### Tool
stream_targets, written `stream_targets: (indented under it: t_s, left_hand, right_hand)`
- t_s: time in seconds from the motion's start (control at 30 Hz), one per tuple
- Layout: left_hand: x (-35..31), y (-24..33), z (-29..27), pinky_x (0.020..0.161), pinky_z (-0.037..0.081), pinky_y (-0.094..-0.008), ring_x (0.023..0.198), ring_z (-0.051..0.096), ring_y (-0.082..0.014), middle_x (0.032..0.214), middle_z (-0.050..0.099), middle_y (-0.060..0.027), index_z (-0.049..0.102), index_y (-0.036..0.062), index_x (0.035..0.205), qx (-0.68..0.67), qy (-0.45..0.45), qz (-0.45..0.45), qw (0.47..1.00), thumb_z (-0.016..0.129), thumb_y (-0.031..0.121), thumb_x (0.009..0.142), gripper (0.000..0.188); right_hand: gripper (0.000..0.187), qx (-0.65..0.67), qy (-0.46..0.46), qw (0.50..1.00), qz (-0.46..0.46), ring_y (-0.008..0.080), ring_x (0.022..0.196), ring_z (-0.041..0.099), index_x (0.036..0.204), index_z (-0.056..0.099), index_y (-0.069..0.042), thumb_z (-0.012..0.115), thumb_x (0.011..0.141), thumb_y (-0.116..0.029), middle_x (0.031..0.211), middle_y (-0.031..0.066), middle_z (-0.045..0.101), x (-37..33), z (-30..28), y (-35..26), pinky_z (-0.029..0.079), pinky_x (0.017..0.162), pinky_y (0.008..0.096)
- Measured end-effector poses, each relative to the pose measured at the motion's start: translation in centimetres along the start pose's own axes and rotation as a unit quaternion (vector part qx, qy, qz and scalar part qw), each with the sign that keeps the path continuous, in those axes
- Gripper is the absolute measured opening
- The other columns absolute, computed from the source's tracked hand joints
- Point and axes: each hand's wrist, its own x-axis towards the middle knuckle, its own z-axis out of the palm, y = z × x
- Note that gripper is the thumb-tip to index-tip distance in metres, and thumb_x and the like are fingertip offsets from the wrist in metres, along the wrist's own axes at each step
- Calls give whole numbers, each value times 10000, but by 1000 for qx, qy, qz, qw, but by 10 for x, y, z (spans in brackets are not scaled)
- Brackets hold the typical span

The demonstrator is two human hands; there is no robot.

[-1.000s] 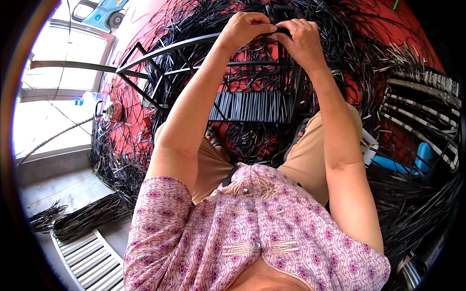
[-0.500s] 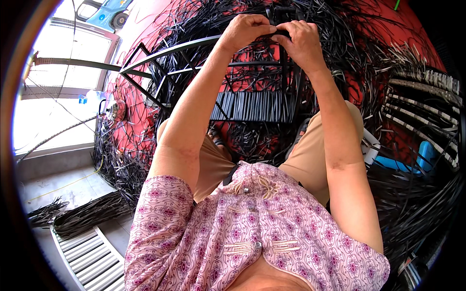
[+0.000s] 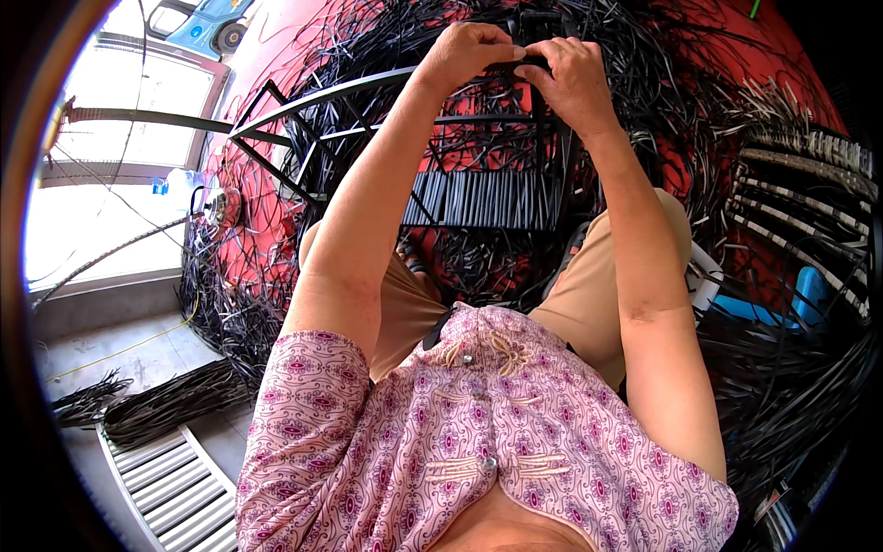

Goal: The person sits on the floor and organizes a large bundle of black cables. They use a handheld power tool to secure the cables to a metal frame, repeatedly picking up the tool, applying it, and then setting it down to adjust the wires.

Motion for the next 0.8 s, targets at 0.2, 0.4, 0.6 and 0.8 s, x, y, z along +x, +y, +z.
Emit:
stream_targets:
  t_s: [0.2, 0.4, 0.6, 0.8]
  left_hand:
    - [9, -7, 1, 690, 470, -233, 714, 570, -60, 775, 670, 20, 758, 53, 875, -62, -32, -58, 996, 792, 269, 793, 233]
    - [12, -14, 2, 666, 453, -204, 704, 564, -54, 779, 667, 20, 748, 43, 861, -103, -50, -74, 991, 784, 221, 795, 193]
    - [12, 0, -2, 716, 466, -232, 769, 580, -68, 807, 662, 17, 742, 41, 895, -105, -79, -83, 988, 793, 203, 779, 206]
    - [9, -22, 8, 845, 490, -299, 939, 600, -113, 943, 681, -21, 721, 42, 1049, -142, 70, -36, 987, 814, 266, 766, 372]
  right_hand:
    - [270, 5, 6, 1000, -1, 224, 863, 625, 960, 711, -112, 758, 810, -332, 830, 30, 663, 0, -3, -3, 408, 851, 387]
    - [277, 15, 8, 1000, 0, 226, 859, 623, 958, 707, -110, 759, 807, -335, 827, 32, 662, 0, -3, -4, 405, 850, 384]
    - [278, 9, 11, 1000, -3, 228, 859, 624, 951, 705, -109, 754, 811, -344, 831, 34, 663, -3, -5, -4, 411, 847, 387]
    - [301, 11, 11, 1000, -11, 245, 860, 617, 955, 687, -98, 730, 823, -365, 850, 36, 659, -1, -2, -7, 421, 815, 397]
